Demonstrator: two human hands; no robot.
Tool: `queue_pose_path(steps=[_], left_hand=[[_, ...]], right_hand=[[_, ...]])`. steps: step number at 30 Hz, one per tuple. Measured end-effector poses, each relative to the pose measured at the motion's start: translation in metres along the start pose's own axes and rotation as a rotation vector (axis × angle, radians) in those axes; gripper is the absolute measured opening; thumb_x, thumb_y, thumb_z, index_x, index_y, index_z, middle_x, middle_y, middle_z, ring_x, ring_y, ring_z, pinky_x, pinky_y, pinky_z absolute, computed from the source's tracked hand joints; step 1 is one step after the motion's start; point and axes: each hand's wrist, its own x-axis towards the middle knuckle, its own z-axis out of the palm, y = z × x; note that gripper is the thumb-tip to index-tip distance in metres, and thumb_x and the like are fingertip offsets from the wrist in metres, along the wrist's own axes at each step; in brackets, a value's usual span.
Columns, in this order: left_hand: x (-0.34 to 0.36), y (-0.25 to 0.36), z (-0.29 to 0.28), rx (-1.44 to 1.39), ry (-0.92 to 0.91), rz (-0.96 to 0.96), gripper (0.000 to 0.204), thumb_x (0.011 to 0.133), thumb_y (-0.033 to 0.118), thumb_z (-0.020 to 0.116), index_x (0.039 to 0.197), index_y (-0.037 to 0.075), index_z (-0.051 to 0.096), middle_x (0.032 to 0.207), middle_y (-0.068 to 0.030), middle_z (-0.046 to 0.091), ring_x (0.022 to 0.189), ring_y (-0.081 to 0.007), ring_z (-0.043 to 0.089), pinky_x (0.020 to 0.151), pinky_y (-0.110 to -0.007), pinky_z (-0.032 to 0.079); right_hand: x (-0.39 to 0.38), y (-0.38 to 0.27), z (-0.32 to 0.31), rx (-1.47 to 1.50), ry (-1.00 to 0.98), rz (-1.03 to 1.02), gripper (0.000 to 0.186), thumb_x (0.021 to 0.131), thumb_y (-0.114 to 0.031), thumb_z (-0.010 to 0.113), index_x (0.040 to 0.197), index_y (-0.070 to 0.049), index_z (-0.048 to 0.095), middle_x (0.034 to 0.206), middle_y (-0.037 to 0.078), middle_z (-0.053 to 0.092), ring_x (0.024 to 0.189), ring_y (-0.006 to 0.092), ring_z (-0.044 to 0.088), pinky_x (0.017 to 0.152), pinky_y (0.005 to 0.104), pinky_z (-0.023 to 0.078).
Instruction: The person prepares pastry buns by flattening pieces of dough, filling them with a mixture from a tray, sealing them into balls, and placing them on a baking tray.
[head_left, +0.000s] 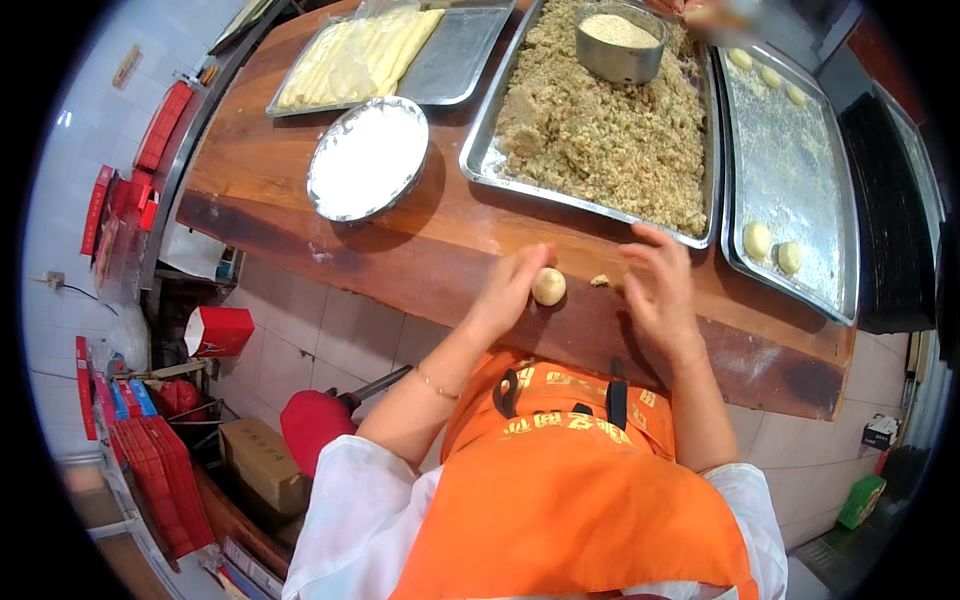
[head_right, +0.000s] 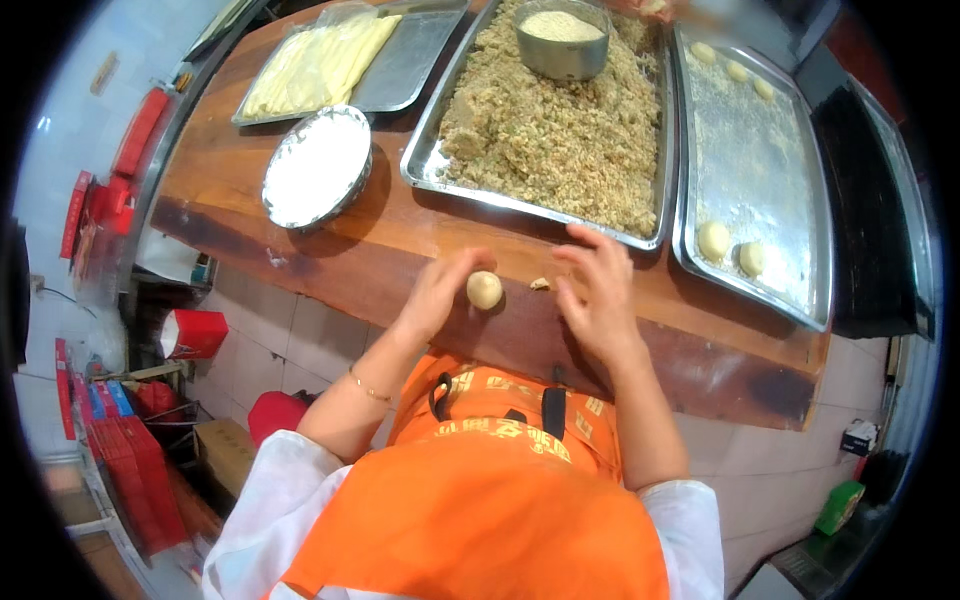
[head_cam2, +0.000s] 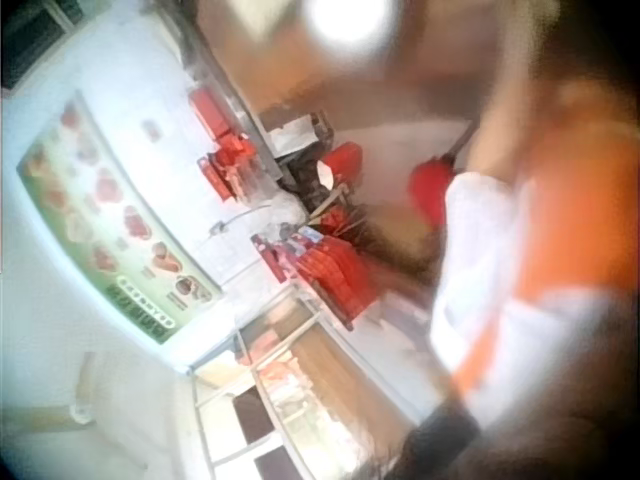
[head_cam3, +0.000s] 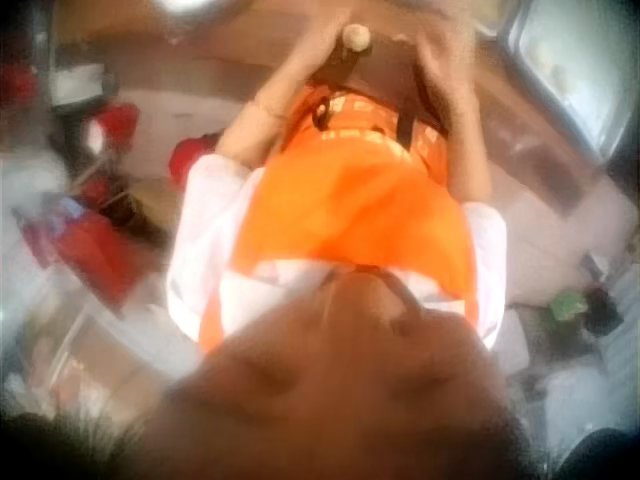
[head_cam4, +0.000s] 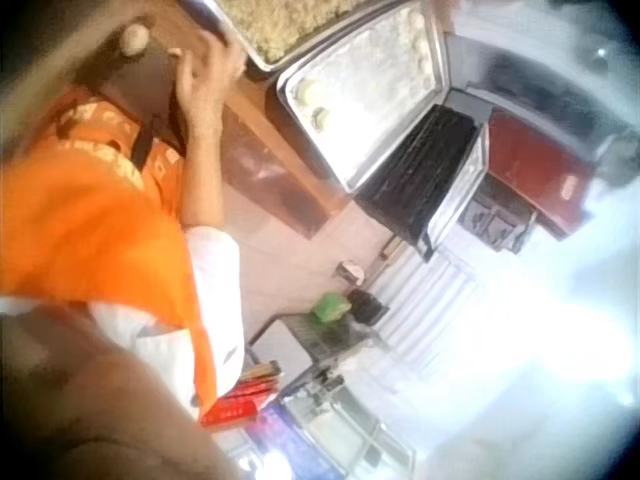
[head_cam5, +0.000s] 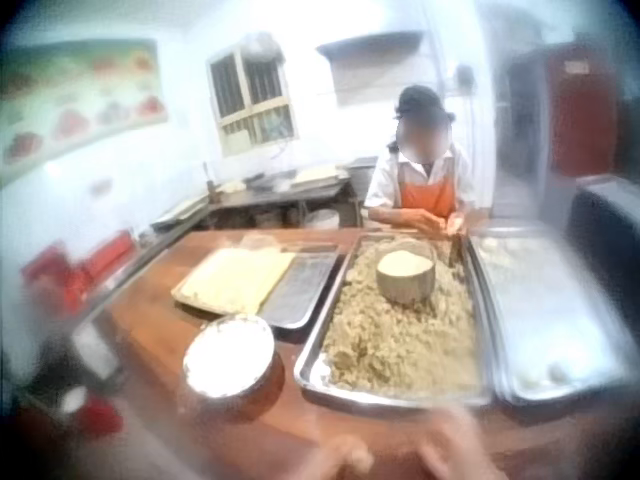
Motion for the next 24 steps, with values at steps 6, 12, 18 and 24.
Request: queue_pose_path(steps=[6,12,18,24], left_hand=[[0.050,0.021,0.034,0.915,0.143,0.160,0.048,0.107,0.036,0.040,0.111,-0.005,0.064,0.125,-0.0294,0.060,0.124,-0.0452,0.051,0.109,-0.048,0.037],[0.034,-0.015,0.024,0.890,0.069,0.279,0.045,0.104,0.030,0.047,0.134,-0.002,0.058,0.144,-0.0252,0.050,0.141,-0.0389,0.041,0.116,-0.045,0.032],[-0.013,-0.004,0.016,0.533,-0.111,0.211,0.041,0.103,0.025,0.054,0.135,0.000,0.058,0.145,-0.0180,0.052,0.137,-0.0281,0.048,0.114,-0.038,0.035],[-0.019,-0.014,0.013,0.145,0.038,0.051,0.044,0.107,0.029,0.047,0.138,0.000,0.055,0.141,-0.0136,0.057,0.125,-0.0236,0.057,0.108,-0.034,0.041]], right_hand=[[-0.008,0.001,-0.023,0.192,0.220,0.067,0.018,0.081,0.002,0.067,0.097,-0.005,0.069,0.120,0.012,0.065,0.119,0.0323,0.057,0.103,0.0415,0.043],[-0.034,0.025,-0.017,0.363,0.129,0.223,0.014,0.084,-0.002,0.069,0.098,-0.003,0.069,0.111,0.012,0.066,0.102,0.0317,0.063,0.087,0.0404,0.050],[-0.025,-0.009,0.033,0.260,-0.258,0.134,0.043,0.080,-0.020,0.079,0.115,-0.001,0.061,0.106,0.018,0.063,0.098,0.0384,0.063,0.084,0.0465,0.053],[-0.012,-0.015,0.065,0.223,-0.249,0.079,0.043,0.077,-0.018,0.081,0.112,-0.005,0.059,0.106,0.016,0.063,0.100,0.0378,0.062,0.084,0.0471,0.051]])
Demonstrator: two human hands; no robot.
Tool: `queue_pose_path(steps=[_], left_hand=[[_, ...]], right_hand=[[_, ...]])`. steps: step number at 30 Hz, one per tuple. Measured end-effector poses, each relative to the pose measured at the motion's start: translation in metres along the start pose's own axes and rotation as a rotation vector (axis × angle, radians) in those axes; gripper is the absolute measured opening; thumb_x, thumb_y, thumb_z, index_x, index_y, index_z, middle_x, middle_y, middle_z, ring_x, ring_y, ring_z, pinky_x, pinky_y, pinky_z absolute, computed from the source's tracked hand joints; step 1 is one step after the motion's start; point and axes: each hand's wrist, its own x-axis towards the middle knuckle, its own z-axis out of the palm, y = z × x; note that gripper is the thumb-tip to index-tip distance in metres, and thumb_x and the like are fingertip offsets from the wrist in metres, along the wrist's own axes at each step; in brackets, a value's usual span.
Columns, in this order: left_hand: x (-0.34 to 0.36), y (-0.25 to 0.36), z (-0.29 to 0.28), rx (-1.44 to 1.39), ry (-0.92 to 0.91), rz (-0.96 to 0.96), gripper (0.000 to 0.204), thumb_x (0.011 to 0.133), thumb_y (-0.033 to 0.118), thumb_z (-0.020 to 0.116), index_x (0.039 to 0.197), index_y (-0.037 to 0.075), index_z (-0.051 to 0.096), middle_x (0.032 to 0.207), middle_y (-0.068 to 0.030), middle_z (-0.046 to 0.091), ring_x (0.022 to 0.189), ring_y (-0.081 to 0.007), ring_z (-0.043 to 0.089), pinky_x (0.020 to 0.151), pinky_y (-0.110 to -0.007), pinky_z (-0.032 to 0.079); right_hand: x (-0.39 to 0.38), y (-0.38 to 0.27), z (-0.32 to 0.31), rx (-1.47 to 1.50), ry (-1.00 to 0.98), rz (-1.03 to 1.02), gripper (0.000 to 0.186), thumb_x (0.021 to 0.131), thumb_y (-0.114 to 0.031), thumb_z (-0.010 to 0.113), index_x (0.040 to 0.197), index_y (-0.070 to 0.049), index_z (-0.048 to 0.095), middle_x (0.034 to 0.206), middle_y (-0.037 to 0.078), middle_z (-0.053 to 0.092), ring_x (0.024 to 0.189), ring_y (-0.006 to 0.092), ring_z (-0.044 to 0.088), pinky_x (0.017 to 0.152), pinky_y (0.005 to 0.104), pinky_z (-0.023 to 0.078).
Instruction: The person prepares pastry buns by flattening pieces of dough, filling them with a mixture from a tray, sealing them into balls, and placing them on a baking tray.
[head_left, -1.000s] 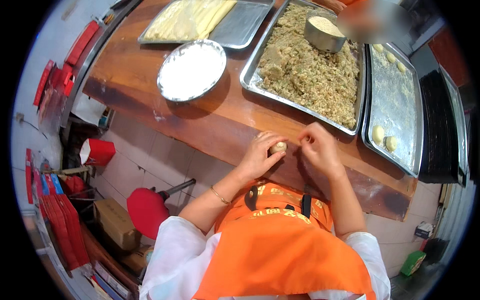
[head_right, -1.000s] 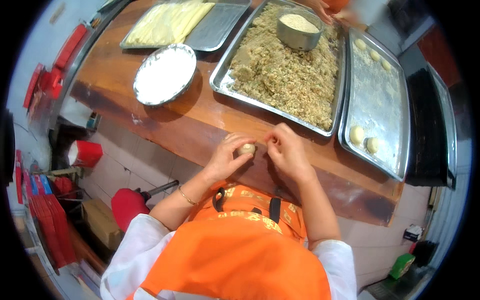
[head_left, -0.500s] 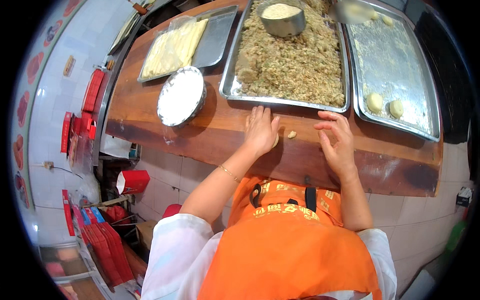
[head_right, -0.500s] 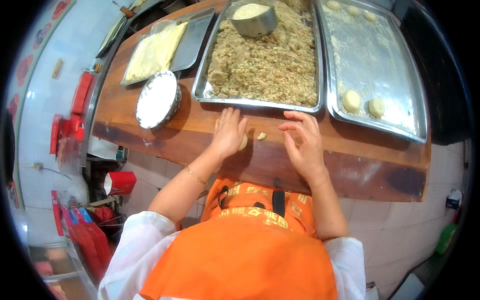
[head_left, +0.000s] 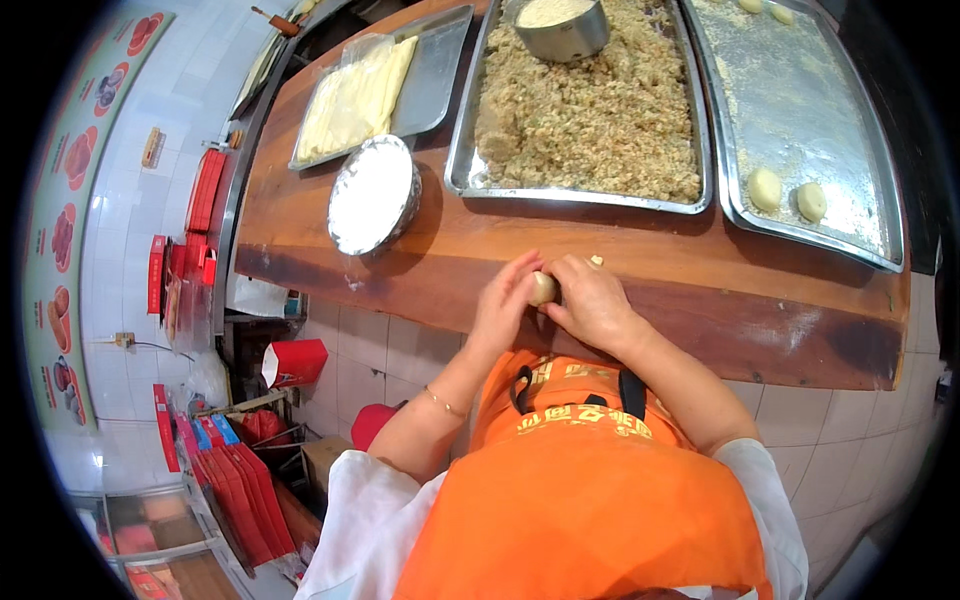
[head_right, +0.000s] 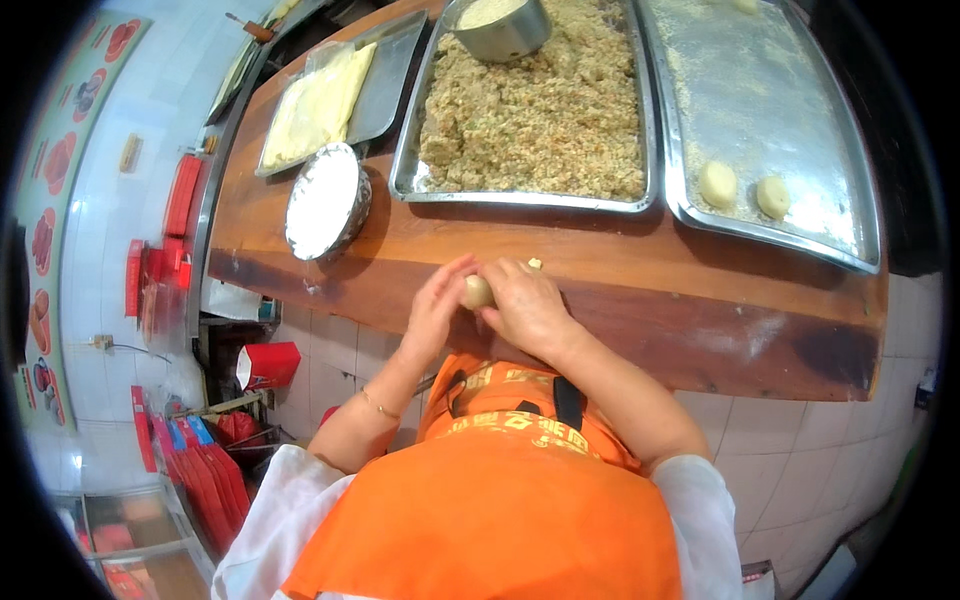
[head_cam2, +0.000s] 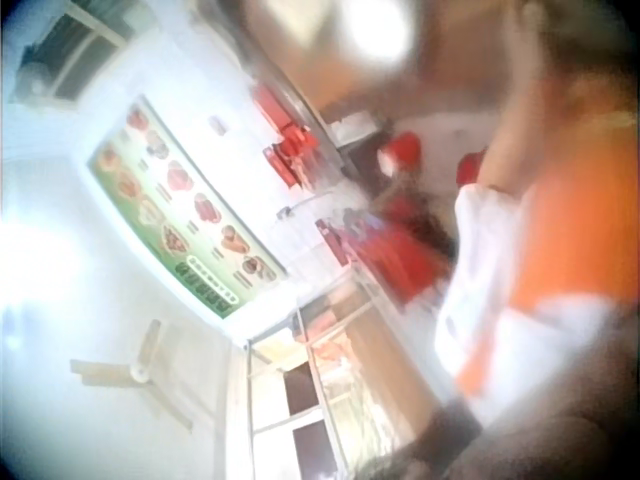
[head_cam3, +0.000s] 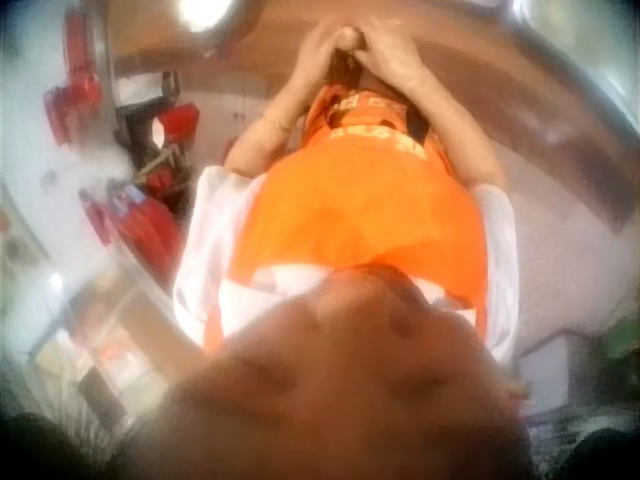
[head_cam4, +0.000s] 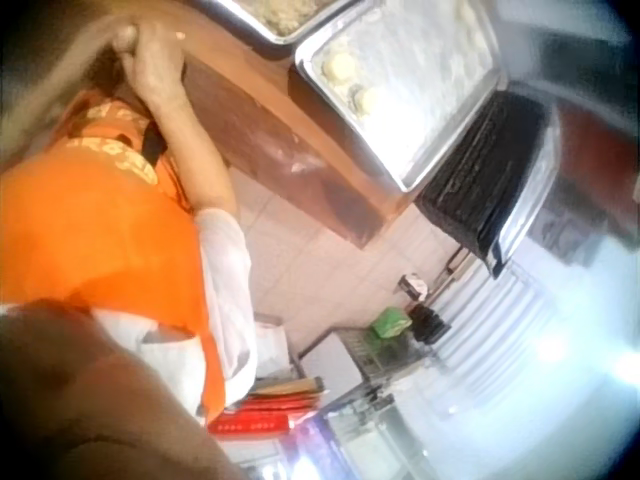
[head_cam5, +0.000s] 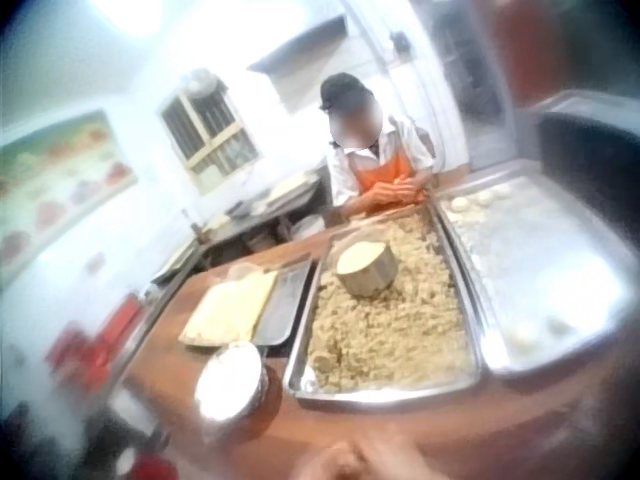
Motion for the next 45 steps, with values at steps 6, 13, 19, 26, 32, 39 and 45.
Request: queue_pose_path(steps=[6,13,19,26,32,39,45], left_hand=[[0.053,0.005,0.006,0.434,0.105,0.101,0.056,0.109,0.038,0.031,0.145,-0.003,0.046,0.147,-0.0210,0.050,0.141,-0.0330,0.042,0.117,-0.042,0.029],[0.058,-0.010,0.023,1.004,0.165,0.153,0.056,0.107,0.031,0.038,0.149,-0.005,0.038,0.156,-0.0253,0.037,0.150,-0.0381,0.026,0.121,-0.052,0.016],[0.058,-0.011,0.030,1.121,0.179,0.163,0.061,0.103,0.031,0.047,0.150,-0.005,0.035,0.155,-0.0264,0.037,0.149,-0.0393,0.027,0.121,-0.054,0.015],[0.059,-0.006,0.037,1.164,0.200,0.142,0.064,0.102,0.035,0.050,0.150,-0.004,0.035,0.154,-0.0249,0.038,0.149,-0.0376,0.028,0.121,-0.053,0.016],[0.063,-0.003,0.042,1.203,0.202,0.071,0.066,0.102,0.040,0.050,0.150,-0.002,0.037,0.156,-0.0233,0.036,0.148,-0.0368,0.029,0.122,-0.052,0.015],[0.037,-0.013,0.006,0.604,0.062,0.214,0.073,0.096,0.037,0.062,0.152,-0.001,0.033,0.152,-0.0250,0.037,0.146,-0.0379,0.029,0.118,-0.052,0.025],[-0.005,0.003,0.014,0.718,0.087,0.234,0.065,0.095,0.032,0.065,0.145,-0.001,0.039,0.128,-0.0217,0.056,0.114,-0.0378,0.055,0.096,-0.045,0.046]], right_hand=[[0.001,0.004,0.002,-0.020,-0.052,-0.035,0.043,0.077,-0.016,0.080,0.113,-0.005,0.058,0.107,0.017,0.061,0.102,0.0379,0.061,0.084,0.0472,0.051],[-0.005,0.003,-0.021,0.151,0.056,0.053,0.052,0.081,-0.013,0.075,0.127,-0.002,0.055,0.119,0.020,0.059,0.103,0.0374,0.061,0.089,0.0444,0.052],[-0.020,0.004,-0.049,0.237,0.194,0.141,0.051,0.083,-0.009,0.073,0.131,-0.005,0.055,0.116,0.013,0.060,0.087,0.0253,0.062,0.082,0.0364,0.054],[-0.031,0.012,-0.044,0.209,0.188,0.134,0.048,0.083,-0.010,0.073,0.128,-0.004,0.056,0.108,0.013,0.061,0.085,0.0259,0.062,0.078,0.0383,0.053],[-0.037,-0.001,-0.053,0.178,0.167,0.157,0.046,0.085,-0.012,0.072,0.128,-0.005,0.057,0.110,0.014,0.062,0.085,0.0274,0.064,0.078,0.0383,0.054],[-0.053,-0.010,-0.065,0.114,0.177,0.226,0.038,0.087,-0.010,0.070,0.123,-0.005,0.060,0.111,0.013,0.063,0.086,0.0263,0.065,0.078,0.0369,0.055],[-0.048,-0.021,-0.058,0.090,0.109,0.172,0.033,0.088,-0.009,0.069,0.120,-0.004,0.062,0.109,0.012,0.064,0.084,0.0258,0.065,0.078,0.0362,0.055]])
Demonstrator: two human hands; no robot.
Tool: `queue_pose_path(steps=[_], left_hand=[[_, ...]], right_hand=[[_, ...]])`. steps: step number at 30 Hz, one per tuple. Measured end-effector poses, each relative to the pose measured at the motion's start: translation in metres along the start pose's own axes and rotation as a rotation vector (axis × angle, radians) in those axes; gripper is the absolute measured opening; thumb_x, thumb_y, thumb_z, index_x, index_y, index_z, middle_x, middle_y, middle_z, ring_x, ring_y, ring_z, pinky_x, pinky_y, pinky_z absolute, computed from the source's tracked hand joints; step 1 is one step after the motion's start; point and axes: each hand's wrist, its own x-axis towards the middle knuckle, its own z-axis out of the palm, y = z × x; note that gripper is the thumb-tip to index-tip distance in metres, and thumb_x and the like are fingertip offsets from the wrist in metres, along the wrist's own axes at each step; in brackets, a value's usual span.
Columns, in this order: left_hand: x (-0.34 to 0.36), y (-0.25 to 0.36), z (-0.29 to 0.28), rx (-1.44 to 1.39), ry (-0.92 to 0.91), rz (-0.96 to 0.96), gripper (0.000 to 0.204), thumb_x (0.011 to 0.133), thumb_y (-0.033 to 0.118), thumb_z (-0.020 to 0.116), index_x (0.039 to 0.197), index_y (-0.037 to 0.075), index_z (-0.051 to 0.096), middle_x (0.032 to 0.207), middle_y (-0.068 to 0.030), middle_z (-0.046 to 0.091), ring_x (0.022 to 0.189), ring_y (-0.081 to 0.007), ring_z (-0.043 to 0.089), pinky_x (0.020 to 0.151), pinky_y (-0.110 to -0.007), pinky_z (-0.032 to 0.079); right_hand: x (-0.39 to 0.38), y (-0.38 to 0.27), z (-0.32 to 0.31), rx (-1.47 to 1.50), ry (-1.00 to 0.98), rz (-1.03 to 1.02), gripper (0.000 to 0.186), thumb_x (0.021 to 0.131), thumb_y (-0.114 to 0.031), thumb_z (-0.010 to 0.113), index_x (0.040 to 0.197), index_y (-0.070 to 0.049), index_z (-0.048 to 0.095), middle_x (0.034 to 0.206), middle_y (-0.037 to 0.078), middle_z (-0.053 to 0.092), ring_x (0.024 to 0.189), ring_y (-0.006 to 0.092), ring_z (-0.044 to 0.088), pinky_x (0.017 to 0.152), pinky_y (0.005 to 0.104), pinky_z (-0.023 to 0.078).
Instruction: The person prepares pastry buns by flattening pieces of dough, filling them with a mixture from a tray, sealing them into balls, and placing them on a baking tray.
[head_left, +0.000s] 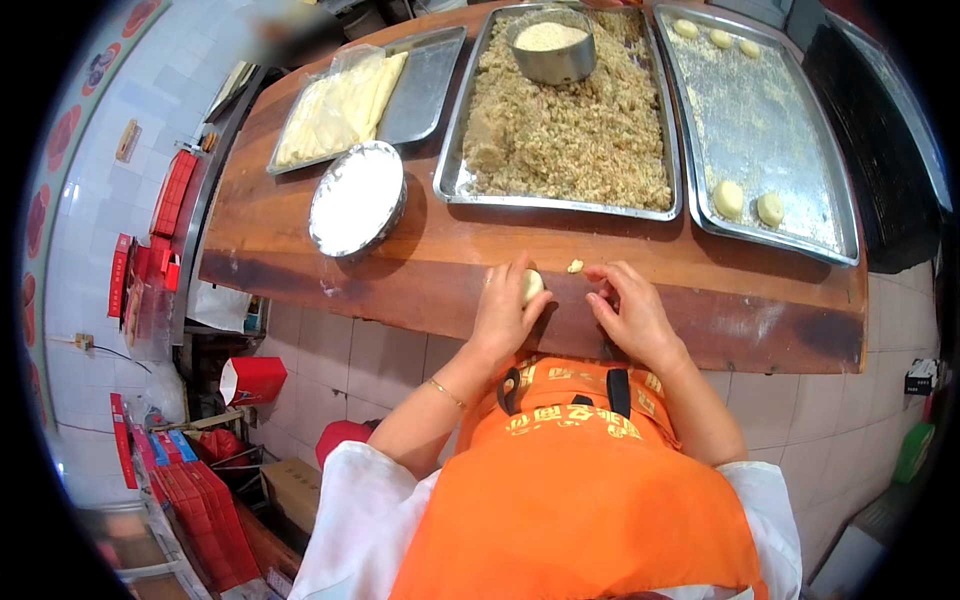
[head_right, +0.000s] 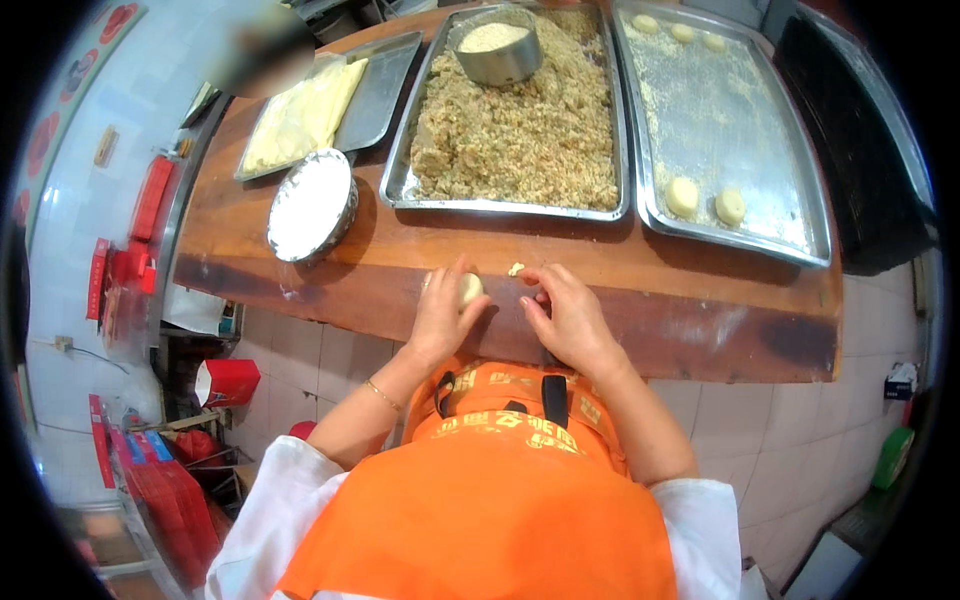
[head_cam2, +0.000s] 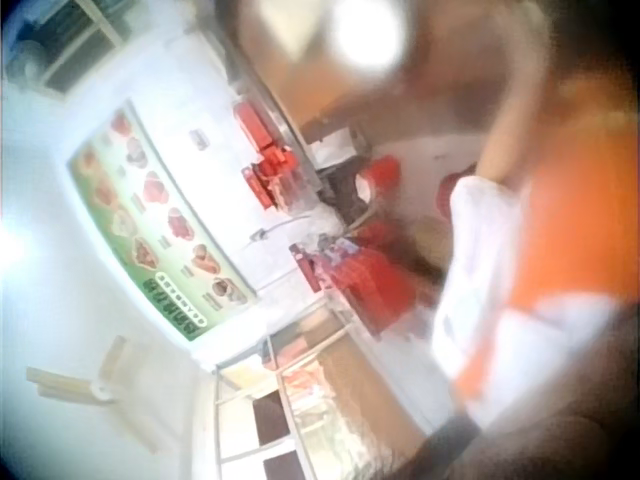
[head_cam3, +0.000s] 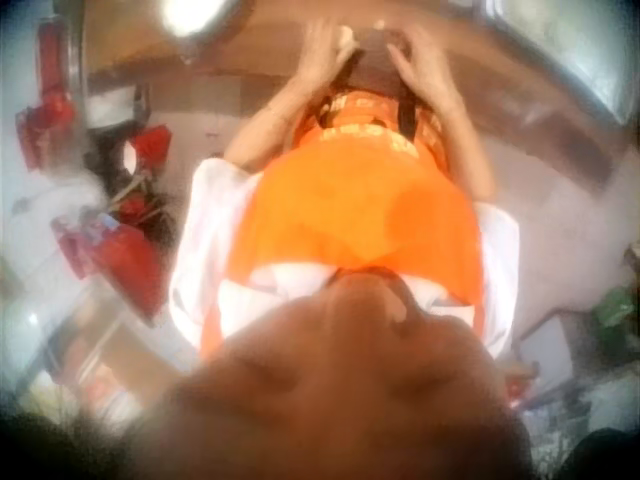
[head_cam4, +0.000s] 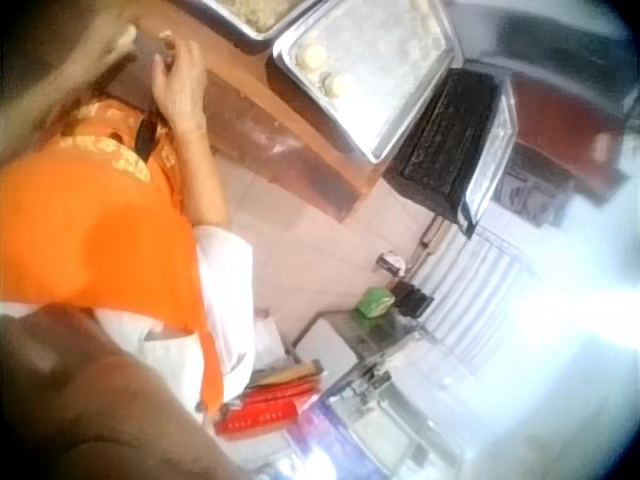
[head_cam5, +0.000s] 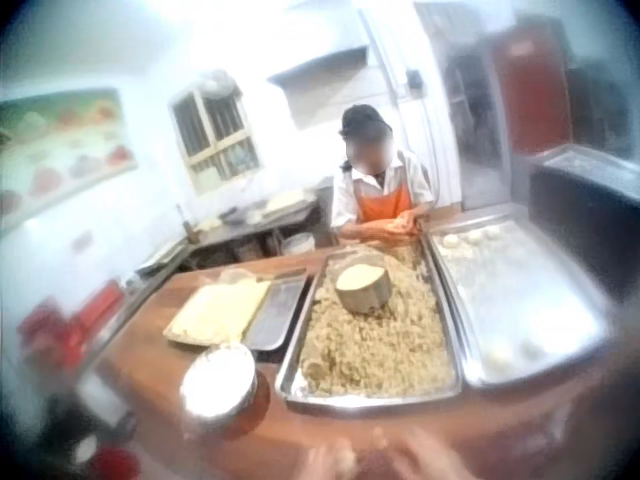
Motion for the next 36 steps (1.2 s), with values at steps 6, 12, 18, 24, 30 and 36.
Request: queue_pose_path(steps=[6,12,18,24,30,36], left_hand=[[0.020,0.025,-0.021,-1.809,-0.337,-0.403,0.061,0.109,0.050,0.032,0.138,-0.002,0.046,0.137,-0.0226,0.057,0.121,-0.0348,0.060,0.104,-0.046,0.049],[0.058,0.078,0.006,-1.795,-0.452,-0.356,0.063,0.107,0.056,0.031,0.138,0.005,0.049,0.137,-0.0110,0.058,0.131,-0.0253,0.053,0.110,-0.043,0.043],[0.074,0.127,0.014,-1.449,-0.486,-0.233,0.060,0.109,0.049,0.028,0.142,0.001,0.046,0.144,-0.0141,0.054,0.133,-0.0274,0.053,0.105,-0.043,0.045],[0.072,0.112,0.014,-1.384,-0.431,-0.259,0.048,0.112,0.034,0.029,0.133,-0.002,0.053,0.129,-0.0181,0.063,0.120,-0.0261,0.062,0.100,-0.037,0.048],[0.072,0.095,0.007,-1.348,-0.327,-0.317,0.048,0.111,0.034,0.031,0.130,-0.004,0.055,0.123,-0.0185,0.065,0.115,-0.0264,0.064,0.097,-0.037,0.050],[0.071,0.092,0.005,-1.334,-0.301,-0.374,0.050,0.111,0.037,0.034,0.128,-0.005,0.055,0.120,-0.0184,0.065,0.111,-0.0264,0.064,0.095,-0.036,0.051]], right_hand=[[0.022,-0.016,0.004,-0.146,0.046,-0.259,0.068,0.077,-0.016,0.081,0.138,-0.007,0.053,0.129,0.018,0.055,0.120,0.0366,0.053,0.102,0.0457,0.045],[0.038,-0.019,-0.048,-0.337,0.055,-0.427,0.066,0.072,-0.018,0.083,0.132,-0.009,0.057,0.123,0.014,0.058,0.115,0.0359,0.054,0.099,0.0471,0.043],[0.019,0.033,-0.176,-0.364,0.357,-0.158,0.055,0.072,-0.015,0.082,0.121,-0.006,0.059,0.120,0.017,0.058,0.116,0.0377,0.054,0.101,0.0459,0.043],[-0.008,0.129,-0.299,-0.649,0.387,0.330,0.054,0.071,-0.011,0.079,0.122,-0.006,0.060,0.119,0.016,0.060,0.117,0.0354,0.055,0.103,0.0417,0.045],[-0.004,0.162,-0.310,-0.565,0.244,0.428,0.057,0.070,-0.016,0.083,0.122,-0.009,0.061,0.123,0.016,0.059,0.120,0.0353,0.054,0.106,0.0397,0.044],[0.000,0.168,-0.312,-0.574,0.179,0.423,0.059,0.068,-0.016,0.084,0.122,-0.009,0.061,0.121,0.016,0.059,0.121,0.0358,0.053,0.107,0.0402,0.044]])
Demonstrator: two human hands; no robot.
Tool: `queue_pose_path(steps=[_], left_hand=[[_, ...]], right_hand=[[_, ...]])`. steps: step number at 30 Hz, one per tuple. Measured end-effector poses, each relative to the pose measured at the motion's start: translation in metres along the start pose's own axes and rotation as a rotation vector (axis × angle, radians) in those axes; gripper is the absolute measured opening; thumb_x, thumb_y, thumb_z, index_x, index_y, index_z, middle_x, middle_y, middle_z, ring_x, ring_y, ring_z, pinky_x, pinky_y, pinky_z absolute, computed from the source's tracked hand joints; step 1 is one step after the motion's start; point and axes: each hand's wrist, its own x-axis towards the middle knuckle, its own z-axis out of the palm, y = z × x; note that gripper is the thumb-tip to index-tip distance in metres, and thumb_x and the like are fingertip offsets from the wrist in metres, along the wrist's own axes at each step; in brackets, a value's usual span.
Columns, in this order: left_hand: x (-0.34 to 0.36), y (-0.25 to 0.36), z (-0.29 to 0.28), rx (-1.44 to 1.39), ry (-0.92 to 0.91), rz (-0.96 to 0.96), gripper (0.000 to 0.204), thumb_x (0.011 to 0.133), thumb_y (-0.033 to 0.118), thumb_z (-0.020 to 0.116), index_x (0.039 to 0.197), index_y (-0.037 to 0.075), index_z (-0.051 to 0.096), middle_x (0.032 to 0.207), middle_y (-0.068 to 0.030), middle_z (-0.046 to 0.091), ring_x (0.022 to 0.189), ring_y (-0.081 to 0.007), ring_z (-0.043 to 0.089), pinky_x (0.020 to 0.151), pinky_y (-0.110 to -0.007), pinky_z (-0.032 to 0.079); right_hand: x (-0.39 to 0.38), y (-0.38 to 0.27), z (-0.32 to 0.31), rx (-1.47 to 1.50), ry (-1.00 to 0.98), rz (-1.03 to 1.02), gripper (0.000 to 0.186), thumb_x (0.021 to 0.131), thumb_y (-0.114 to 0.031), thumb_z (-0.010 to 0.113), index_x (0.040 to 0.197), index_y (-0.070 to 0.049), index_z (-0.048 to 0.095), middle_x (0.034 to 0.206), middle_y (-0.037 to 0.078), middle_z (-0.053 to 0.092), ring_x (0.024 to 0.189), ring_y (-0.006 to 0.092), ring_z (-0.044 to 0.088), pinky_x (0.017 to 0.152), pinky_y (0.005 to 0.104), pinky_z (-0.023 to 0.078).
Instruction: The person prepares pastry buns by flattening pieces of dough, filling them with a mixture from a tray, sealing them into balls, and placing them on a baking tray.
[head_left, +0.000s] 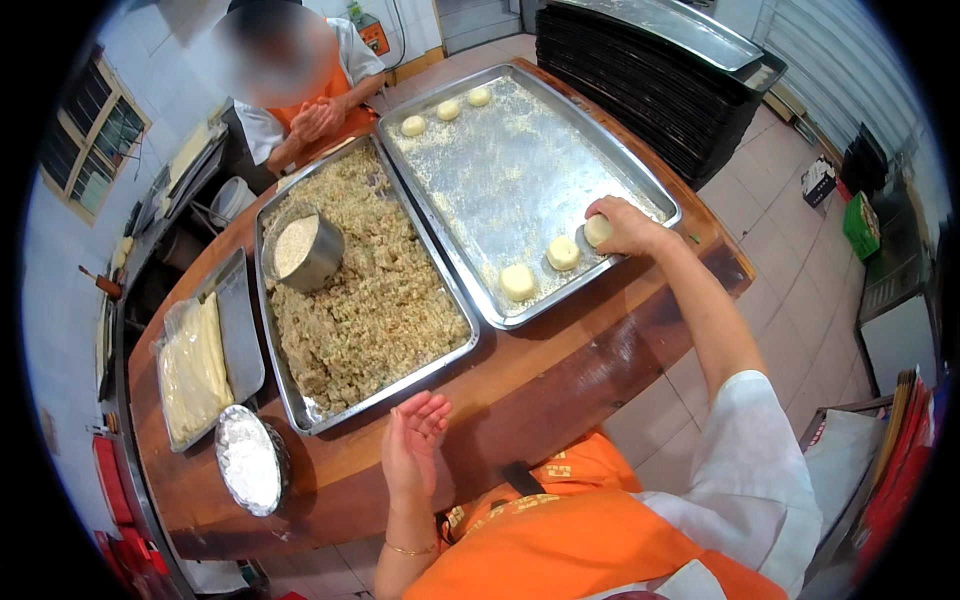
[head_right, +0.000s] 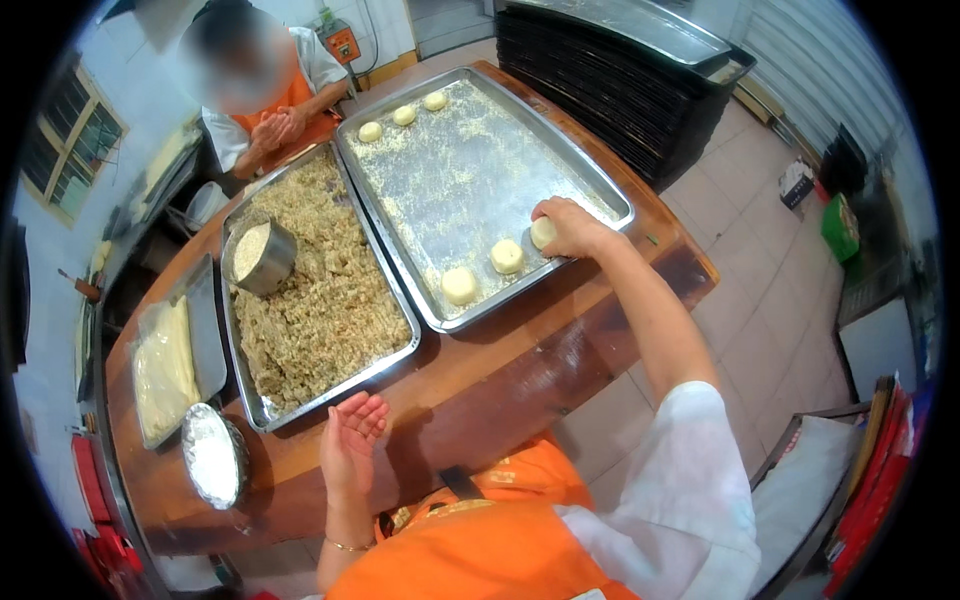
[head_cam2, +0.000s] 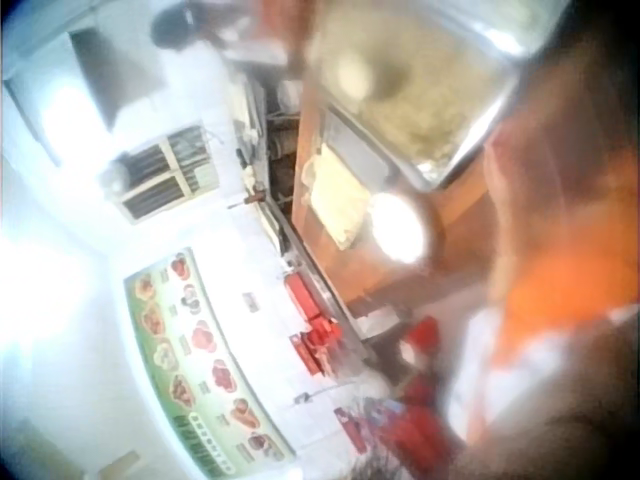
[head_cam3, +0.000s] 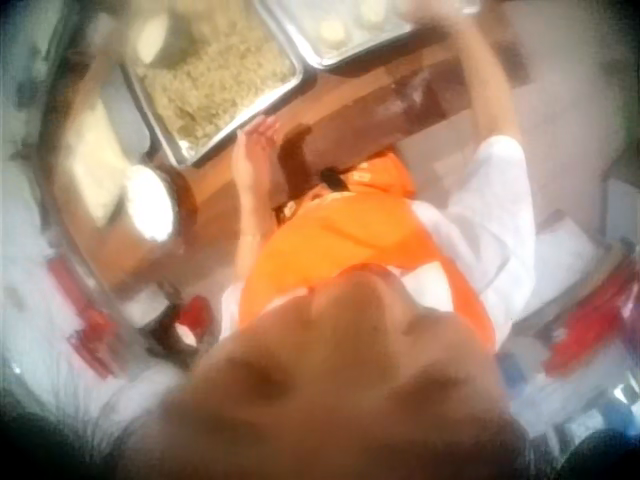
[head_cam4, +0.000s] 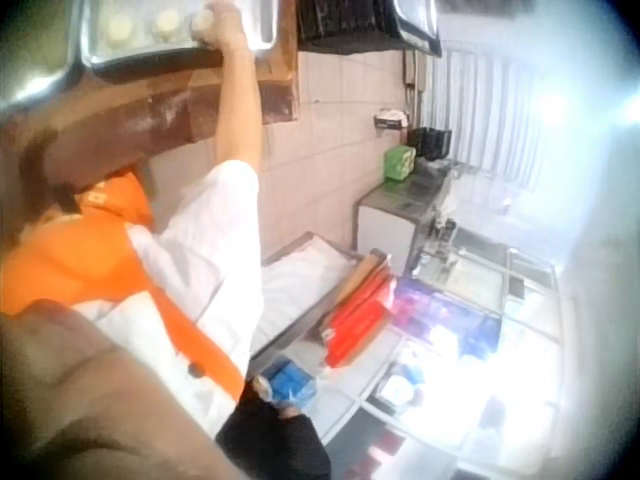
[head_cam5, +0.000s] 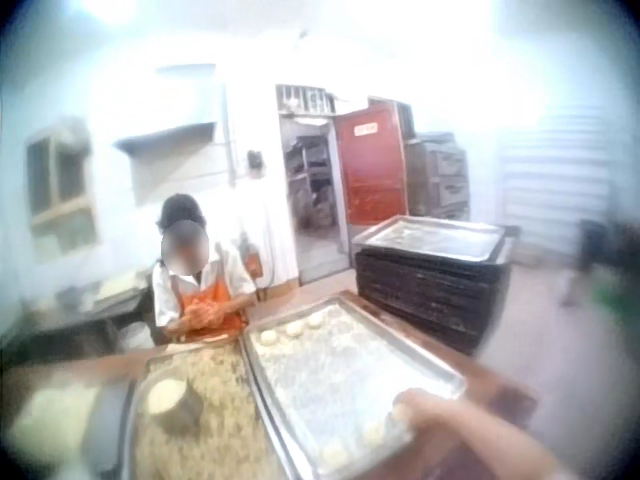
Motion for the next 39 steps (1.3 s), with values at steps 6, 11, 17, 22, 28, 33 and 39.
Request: queue_pose_path(steps=[6,11,17,22,28,33,39], left_hand=[[-0.005,-0.006,-0.012,-0.049,0.013,0.012,0.050,0.110,0.038,0.036,0.127,-0.004,0.055,0.120,-0.0188,0.064,0.111,-0.0279,0.064,0.096,-0.037,0.051],[-0.015,-0.008,-0.035,-0.075,0.045,0.036,0.052,0.109,0.043,0.038,0.127,-0.002,0.056,0.118,-0.0163,0.064,0.110,-0.0281,0.063,0.097,-0.040,0.050],[-0.024,-0.020,-0.056,-0.106,0.095,0.016,0.050,0.109,0.043,0.039,0.124,-0.001,0.056,0.118,-0.0175,0.064,0.111,-0.0295,0.064,0.096,-0.039,0.050],[-0.035,-0.020,-0.064,-0.135,0.089,0.049,0.049,0.109,0.043,0.039,0.124,0.000,0.056,0.117,-0.0170,0.065,0.110,-0.0286,0.064,0.095,-0.039,0.051],[-0.042,-0.021,-0.066,-0.133,0.125,0.065,0.048,0.109,0.041,0.038,0.124,0.000,0.056,0.117,-0.0166,0.065,0.109,-0.0285,0.064,0.096,-0.039,0.050],[-0.041,-0.026,-0.070,-0.140,0.090,0.059,0.048,0.109,0.041,0.038,0.125,0.000,0.056,0.117,-0.0169,0.065,0.110,-0.0284,0.064,0.096,-0.040,0.050],[-0.040,-0.025,-0.067,-0.136,0.107,0.063,0.047,0.109,0.040,0.038,0.125,-0.001,0.056,0.117,-0.0168,0.065,0.109,-0.0286,0.064,0.096,-0.040,0.050]], right_hand=[[-0.010,-0.019,-0.036,0.400,0.286,-0.094,0.052,0.081,-0.012,0.077,0.131,-0.012,0.062,0.115,0.008,0.061,0.110,0.0235,0.056,0.100,0.0369,0.048],[-0.037,-0.034,-0.060,0.035,0.459,-0.067,0.031,0.088,0.004,0.058,0.104,-0.014,0.078,0.105,0.006,0.064,0.106,0.0239,0.059,0.093,0.0365,0.049],[-0.052,-0.034,-0.028,-0.358,0.225,-0.009,0.038,0.083,0.004,0.059,0.100,-0.023,0.080,0.104,0.008,0.062,0.110,0.0277,0.056,0.098,0.0392,0.043],[-0.048,-0.035,-0.023,-0.366,0.212,0.026,0.038,0.083,0.003,0.060,0.103,-0.024,0.080,0.106,0.007,0.063,0.113,0.0268,0.055,0.099,0.0387,0.042],[-0.050,-0.036,-0.019,-0.411,0.187,0.024,0.041,0.082,0.004,0.060,0.107,-0.022,0.078,0.104,0.006,0.063,0.111,0.0272,0.056,0.098,0.0378,0.044],[-0.052,-0.037,-0.020,-0.409,0.214,0.045,0.043,0.081,0.005,0.060,0.109,-0.022,0.078,0.104,0.006,0.064,0.112,0.0274,0.056,0.099,0.0390,0.044],[-0.053,-0.035,-0.021,-0.388,0.200,0.096,0.045,0.080,0.007,0.061,0.112,-0.020,0.076,0.107,0.009,0.063,0.114,0.0285,0.056,0.101,0.0397,0.044]])
